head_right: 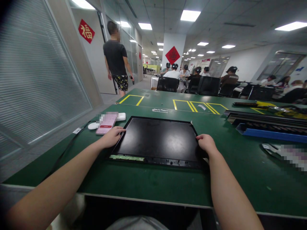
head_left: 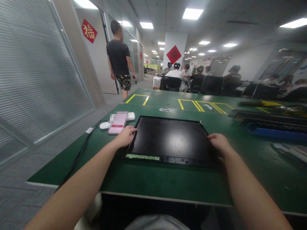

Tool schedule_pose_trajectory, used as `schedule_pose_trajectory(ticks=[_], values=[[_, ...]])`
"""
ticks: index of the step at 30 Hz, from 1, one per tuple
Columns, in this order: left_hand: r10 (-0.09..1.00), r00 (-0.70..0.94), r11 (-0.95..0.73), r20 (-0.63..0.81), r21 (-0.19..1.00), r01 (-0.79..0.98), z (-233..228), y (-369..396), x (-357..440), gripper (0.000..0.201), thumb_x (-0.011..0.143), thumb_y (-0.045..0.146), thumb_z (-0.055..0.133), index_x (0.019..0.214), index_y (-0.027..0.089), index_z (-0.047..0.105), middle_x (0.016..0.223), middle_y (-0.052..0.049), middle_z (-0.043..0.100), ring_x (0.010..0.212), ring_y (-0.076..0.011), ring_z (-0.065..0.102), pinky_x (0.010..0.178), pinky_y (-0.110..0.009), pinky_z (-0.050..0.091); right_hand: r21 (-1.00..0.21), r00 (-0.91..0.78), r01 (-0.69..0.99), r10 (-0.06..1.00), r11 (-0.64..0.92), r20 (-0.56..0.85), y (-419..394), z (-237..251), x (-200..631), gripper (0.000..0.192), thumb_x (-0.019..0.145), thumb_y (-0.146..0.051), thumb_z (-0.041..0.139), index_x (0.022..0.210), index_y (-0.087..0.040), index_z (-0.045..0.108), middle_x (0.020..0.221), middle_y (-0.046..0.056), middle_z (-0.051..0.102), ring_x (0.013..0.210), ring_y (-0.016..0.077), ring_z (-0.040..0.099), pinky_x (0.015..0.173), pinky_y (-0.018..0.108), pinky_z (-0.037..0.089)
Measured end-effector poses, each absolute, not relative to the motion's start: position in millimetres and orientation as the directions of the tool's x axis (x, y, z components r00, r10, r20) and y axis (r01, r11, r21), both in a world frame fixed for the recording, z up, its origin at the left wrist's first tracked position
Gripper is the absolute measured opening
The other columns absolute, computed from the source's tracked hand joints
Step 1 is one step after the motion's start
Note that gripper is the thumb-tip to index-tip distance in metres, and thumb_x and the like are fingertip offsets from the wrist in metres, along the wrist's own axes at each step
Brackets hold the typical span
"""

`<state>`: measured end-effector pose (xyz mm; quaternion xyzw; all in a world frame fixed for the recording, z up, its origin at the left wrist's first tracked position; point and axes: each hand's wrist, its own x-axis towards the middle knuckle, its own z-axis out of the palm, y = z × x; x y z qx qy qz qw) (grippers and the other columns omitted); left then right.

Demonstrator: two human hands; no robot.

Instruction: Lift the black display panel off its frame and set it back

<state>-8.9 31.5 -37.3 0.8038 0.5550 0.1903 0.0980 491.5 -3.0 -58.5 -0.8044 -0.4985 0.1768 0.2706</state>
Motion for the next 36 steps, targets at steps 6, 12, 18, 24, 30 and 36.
schedule_pose_trajectory(ticks=[6,12,18,24,30,36], values=[[0.928,0.324,-0.371,0.186,0.357,0.857,-37.1,31.8,-10.0,0.052,0.073,0.017,0.043,0.118,0.012,0.068,0.126,-0.013,0.061,0.121,-0.0283,0.055,0.111,-0.039,0.039,-0.636,0.458,0.681,0.889,-0.364,-0.018,-3.6,-61.0,491.4,0.027,0.069,-0.009,0.059,0.09,-0.015,0.075,0.081,0.01,0.071,0.078,0.0211,0.066,0.072,0.028,0.05],[0.931,0.313,-0.364,0.188,0.401,0.841,-35.8,28.1,-9.6,0.051,0.074,0.017,0.043,0.118,0.012,0.068,0.127,-0.014,0.06,0.122,-0.0285,0.055,0.111,-0.04,0.038,-0.614,0.444,0.709,0.896,-0.348,0.004,-3.3,-60.9,492.6,0.022,0.068,-0.013,0.063,0.086,-0.017,0.074,0.081,0.009,0.071,0.081,0.0222,0.066,0.072,0.029,0.049],[0.929,0.298,-0.363,0.218,0.395,0.844,-36.1,25.0,-7.7,0.048,0.078,0.019,0.042,0.119,0.014,0.067,0.125,-0.013,0.061,0.122,-0.0278,0.054,0.11,-0.041,0.039,-0.582,0.448,0.728,0.894,-0.363,0.003,-5.0,-57.3,490.3,0.024,0.068,-0.012,0.06,0.088,-0.018,0.073,0.083,0.009,0.071,0.08,0.0218,0.066,0.071,0.029,0.049],[0.926,0.3,-0.368,0.231,0.37,0.853,-34.6,24.5,-7.9,0.045,0.078,0.021,0.043,0.116,0.014,0.067,0.123,-0.013,0.062,0.121,-0.0268,0.056,0.109,-0.04,0.041,-0.538,0.465,0.743,0.885,-0.399,-0.014,-7.2,-51.7,485.1,0.024,0.068,-0.014,0.06,0.089,-0.018,0.072,0.086,0.009,0.072,0.078,0.0216,0.066,0.07,0.029,0.048],[0.931,0.29,-0.355,0.221,0.369,0.859,-35.4,24.6,-8.3,0.042,0.079,0.021,0.044,0.112,0.013,0.069,0.124,-0.014,0.061,0.121,-0.0284,0.055,0.109,-0.041,0.04,-0.509,0.453,0.77,0.891,-0.384,0.013,-8.8,-47.0,480.9,0.022,0.068,-0.015,0.06,0.086,-0.018,0.071,0.087,0.009,0.071,0.079,0.0211,0.065,0.07,0.029,0.047],[0.938,0.244,-0.328,0.245,0.407,0.853,-38.7,24.6,-7.5,0.052,0.076,0.02,0.046,0.126,0.013,0.06,0.13,-0.015,0.058,0.127,-0.0296,0.051,0.109,-0.044,0.041,-0.512,0.482,0.756,0.876,-0.409,0.013,-8.2,-45.1,478.4,0.033,0.069,-0.013,0.058,0.1,-0.017,0.067,0.098,0.009,0.07,0.082,0.0193,0.065,0.065,0.025,0.044]])
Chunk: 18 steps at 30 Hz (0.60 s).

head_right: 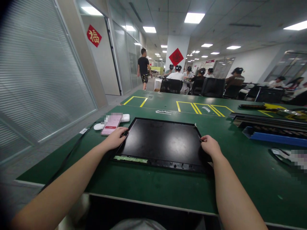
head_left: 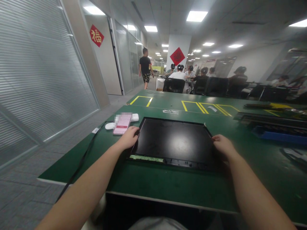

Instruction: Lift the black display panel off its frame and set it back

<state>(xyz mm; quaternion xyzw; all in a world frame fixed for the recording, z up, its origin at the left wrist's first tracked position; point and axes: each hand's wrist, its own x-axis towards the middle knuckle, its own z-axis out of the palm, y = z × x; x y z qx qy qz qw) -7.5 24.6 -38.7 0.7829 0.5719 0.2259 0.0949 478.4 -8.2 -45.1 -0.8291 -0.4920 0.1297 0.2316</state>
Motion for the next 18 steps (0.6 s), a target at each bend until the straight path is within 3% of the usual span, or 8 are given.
schedule_pose_trajectory(ticks=[4,11,18], values=[[0.96,0.188,-0.255,0.206,0.374,0.892,-42.9,26.2,-8.0,0.05,0.077,0.022,0.048,0.124,0.01,0.06,0.139,-0.018,0.051,0.134,-0.0335,0.044,0.112,-0.046,0.036,-0.531,0.492,0.736,0.871,-0.421,-0.008,-8.4,-43.8,477.9,0.042,0.069,-0.015,0.058,0.111,-0.017,0.065,0.101,0.01,0.07,0.084,0.021,0.065,0.065,0.026,0.044],[0.968,0.191,-0.237,0.163,0.344,0.908,-41.7,27.2,-8.9,0.038,0.08,0.025,0.047,0.107,0.01,0.069,0.139,-0.019,0.053,0.136,-0.0349,0.042,0.113,-0.046,0.034,-0.535,0.506,0.726,0.862,-0.432,-0.009,-9.6,-38.4,479.2,0.044,0.069,-0.018,0.058,0.112,-0.016,0.066,0.102,0.01,0.071,0.089,0.0234,0.065,0.07,0.029,0.046],[0.952,0.235,-0.3,0.195,0.449,0.842,-34.4,24.6,-9.1,0.038,0.078,0.021,0.047,0.103,0.012,0.074,0.139,-0.015,0.056,0.13,-0.0314,0.051,0.112,-0.042,0.037,-0.557,0.467,0.744,0.884,-0.369,0.038,-9.7,-44.8,485.2,0.036,0.07,-0.022,0.061,0.103,-0.016,0.072,0.101,0.01,0.072,0.09,0.0231,0.066,0.073,0.028,0.048]])
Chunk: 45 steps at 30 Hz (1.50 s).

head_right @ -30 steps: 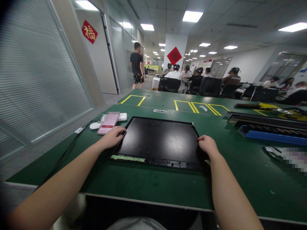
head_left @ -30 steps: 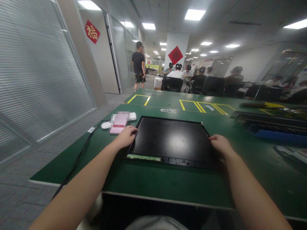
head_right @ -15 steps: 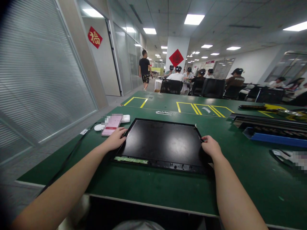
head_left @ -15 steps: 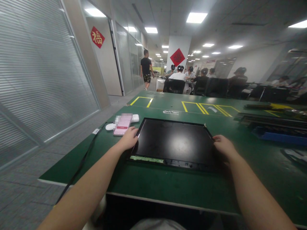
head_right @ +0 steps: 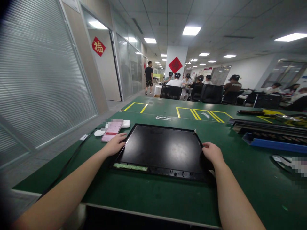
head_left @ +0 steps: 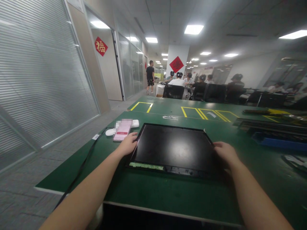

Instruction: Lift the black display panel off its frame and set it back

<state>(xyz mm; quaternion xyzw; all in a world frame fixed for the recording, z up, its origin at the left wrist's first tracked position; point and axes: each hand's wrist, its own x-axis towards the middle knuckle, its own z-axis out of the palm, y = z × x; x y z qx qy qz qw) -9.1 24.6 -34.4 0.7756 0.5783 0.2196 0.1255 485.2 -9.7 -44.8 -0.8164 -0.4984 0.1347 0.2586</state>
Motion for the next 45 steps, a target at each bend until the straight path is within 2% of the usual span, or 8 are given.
schedule_pose_trajectory(ticks=[5,8,10,16,29,36,39,45], values=[[0.982,0.057,-0.17,0.178,0.719,0.673,-20.9,16.1,-3.0,0.034,0.075,0.021,0.057,0.102,0.016,0.076,0.132,-0.01,0.064,0.125,-0.0305,0.056,0.108,-0.038,0.041,-0.546,0.454,0.763,0.889,-0.347,0.069,-8.8,-48.1,484.9,0.035,0.07,-0.022,0.059,0.101,-0.017,0.074,0.101,0.01,0.073,0.092,0.0228,0.067,0.075,0.027,0.048],[0.997,-0.08,0.039,-0.008,0.918,0.395,-9.8,7.2,4.0,0.036,0.078,0.021,0.06,0.112,0.019,0.073,0.102,-0.007,0.077,0.094,-0.0267,0.071,0.081,-0.035,0.057,-0.54,0.45,0.765,0.891,-0.352,0.056,-8.8,-48.1,483.2,0.038,0.072,-0.023,0.056,0.106,-0.016,0.073,0.105,0.009,0.072,0.094,0.023,0.066,0.075,0.028,0.047],[0.983,-0.121,0.156,-0.136,0.971,0.178,-3.6,2.3,8.5,0.042,0.08,0.018,0.061,0.121,0.018,0.068,0.083,-0.007,0.078,0.071,-0.0224,0.073,0.06,-0.029,0.057,-0.53,0.457,0.764,0.889,-0.368,0.04,-9.0,-47.2,482.3,0.04,0.073,-0.023,0.055,0.109,-0.016,0.072,0.106,0.009,0.072,0.095,0.0233,0.066,0.075,0.028,0.047],[0.962,-0.106,0.244,-0.252,0.966,-0.079,2.1,-0.6,14.4,0.045,0.084,0.009,0.057,0.129,0.015,0.062,0.064,-0.006,0.074,0.048,-0.0166,0.067,0.042,-0.022,0.051,-0.515,0.458,0.771,0.888,-0.374,0.042,-10.2,-42.3,481.1,0.039,0.073,-0.021,0.055,0.108,-0.016,0.072,0.107,0.009,0.072,0.098,0.024,0.065,0.077,0.029,0.047],[0.931,-0.116,0.319,-0.345,0.927,-0.195,2.8,0.4,19.5,0.049,0.084,0.006,0.053,0.132,0.015,0.056,0.058,-0.002,0.069,0.04,-0.0173,0.063,0.038,-0.024,0.051,-0.562,0.441,0.761,0.894,-0.324,0.08,-4.7,-52.8,484.6,0.03,0.07,-0.027,0.061,0.096,-0.023,0.075,0.094,0.007,0.074,0.083,0.021,0.068,0.067,0.026,0.047],[0.952,-0.08,0.273,-0.295,0.938,-0.216,-13.2,12.5,11.9,0.064,0.087,0.009,0.055,0.146,0.026,0.037,0.059,0.0,0.068,0.043,-0.0186,0.064,0.039,-0.026,0.05,-0.557,0.42,0.768,0.905,-0.315,0.067,-4.0,-54.1,484.1,0.031,0.071,-0.023,0.058,0.097,-0.023,0.076,0.093,0.006,0.074,0.084,0.0204,0.068,0.069,0.026,0.048],[0.958,-0.008,0.273,-0.286,0.922,-0.274,-15.5,13.3,9.8,0.062,0.088,0.013,0.058,0.145,0.026,0.038,0.067,-0.002,0.071,0.05,-0.0189,0.068,0.046,-0.028,0.055,-0.528,0.421,0.782,0.905,-0.331,0.057,-3.9,-51.6,481.9,0.034,0.072,-0.02,0.056,0.1,-0.021,0.075,0.098,0.006,0.074,0.089,0.0211,0.067,0.072,0.026,0.048],[0.943,0.13,0.328,-0.305,0.916,-0.232,-15.3,7.1,8.9,0.09,0.067,0.016,0.082,0.145,0.02,0.039,0.085,-0.009,0.076,0.067,-0.027,0.074,0.061,-0.038,0.061,-0.493,0.412,0.799,0.91,-0.345,0.032,-4.5,-49.0,479.4,0.037,0.074,-0.019,0.054,0.104,-0.019,0.074,0.105,0.007,0.073,0.095,0.0221,0.067,0.072,0.027,0.047]])
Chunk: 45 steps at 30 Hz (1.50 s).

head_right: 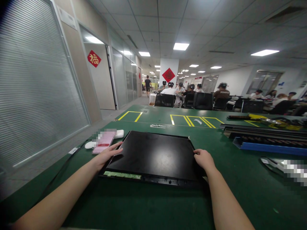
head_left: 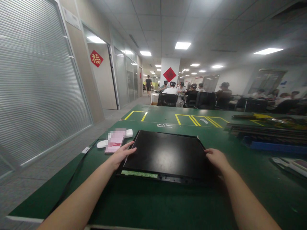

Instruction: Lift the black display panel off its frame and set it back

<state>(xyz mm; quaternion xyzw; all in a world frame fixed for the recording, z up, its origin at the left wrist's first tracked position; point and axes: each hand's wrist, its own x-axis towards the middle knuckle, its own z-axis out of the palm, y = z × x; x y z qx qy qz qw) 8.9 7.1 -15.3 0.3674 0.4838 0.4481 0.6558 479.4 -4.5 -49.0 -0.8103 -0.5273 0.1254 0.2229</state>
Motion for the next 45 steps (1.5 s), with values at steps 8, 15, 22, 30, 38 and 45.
schedule_pose_trajectory(ticks=[8,15,22,30,38,45], values=[[0.944,0.176,0.304,-0.278,0.942,-0.143,-12.4,0.3,10.9,0.093,0.049,0.017,0.091,0.133,0.016,0.053,0.092,-0.01,0.077,0.069,-0.0255,0.074,0.063,-0.034,0.06,-0.493,0.41,0.8,0.911,-0.342,0.032,-5.9,-48.4,478.7,0.035,0.075,-0.019,0.053,0.104,-0.019,0.073,0.105,0.007,0.073,0.095,0.0214,0.067,0.073,0.026,0.047],[0.963,0.191,0.226,-0.189,0.955,-0.194,-6.4,-2.3,11.9,0.08,0.053,0.019,0.09,0.127,0.019,0.06,0.104,-0.011,0.076,0.085,-0.0275,0.074,0.074,-0.035,0.06,-0.516,0.407,0.794,0.912,-0.322,0.057,-5.4,-48.2,478.0,0.031,0.074,-0.02,0.055,0.099,-0.021,0.074,0.1,0.006,0.074,0.092,0.0205,0.067,0.072,0.025,0.046],[0.966,0.2,0.212,-0.163,0.943,-0.257,-1.3,-6.0,13.5,0.083,0.058,0.018,0.087,0.134,0.02,0.055,0.115,-0.012,0.073,0.098,-0.0283,0.071,0.083,-0.035,0.058,-0.485,0.41,0.81,0.91,-0.329,0.068,-6.8,-45.1,474.9,0.036,0.075,-0.022,0.054,0.106,-0.022,0.072,0.092,0.005,0.073,0.08,0.0191,0.065,0.064,0.026,0.042],[0.96,0.263,0.164,-0.098,0.956,-0.242,1.1,-6.9,12.3,0.084,0.061,0.02,0.086,0.138,0.022,0.052,0.123,-0.013,0.069,0.103,-0.0308,0.069,0.085,-0.037,0.057,-0.495,0.411,0.8,0.911,-0.34,0.039,-9.0,-40.0,471.0,0.045,0.076,-0.022,0.054,0.119,-0.02,0.066,0.089,0.005,0.071,0.078,0.0196,0.064,0.065,0.027,0.042],[0.978,0.176,-0.082,0.115,0.979,-0.189,1.8,-8.2,17.5,0.079,0.059,0.032,0.086,0.133,0.025,0.059,0.141,-0.009,0.057,0.133,-0.0324,0.047,0.105,-0.036,0.045,-0.653,0.516,0.673,0.853,-0.348,0.079,-2.7,-44.5,471.9,0.069,0.085,-0.05,0.05,0.139,-0.007,0.048,0.113,0.018,0.067,0.103,0.029,0.064,0.087,0.036,0.047],[0.995,0.094,-0.01,0.032,0.974,-0.228,2.0,-3.6,10.7,0.079,0.063,0.028,0.08,0.138,0.024,0.054,0.13,-0.008,0.066,0.118,-0.0326,0.061,0.097,-0.037,0.052,-0.901,0.459,0.389,0.888,-0.192,0.009,-5.4,-39.4,466.4,0.037,0.076,-0.044,0.062,0.097,-0.016,0.073,0.112,0.011,0.071,0.109,0.0281,0.063,0.092,0.036,0.048]])
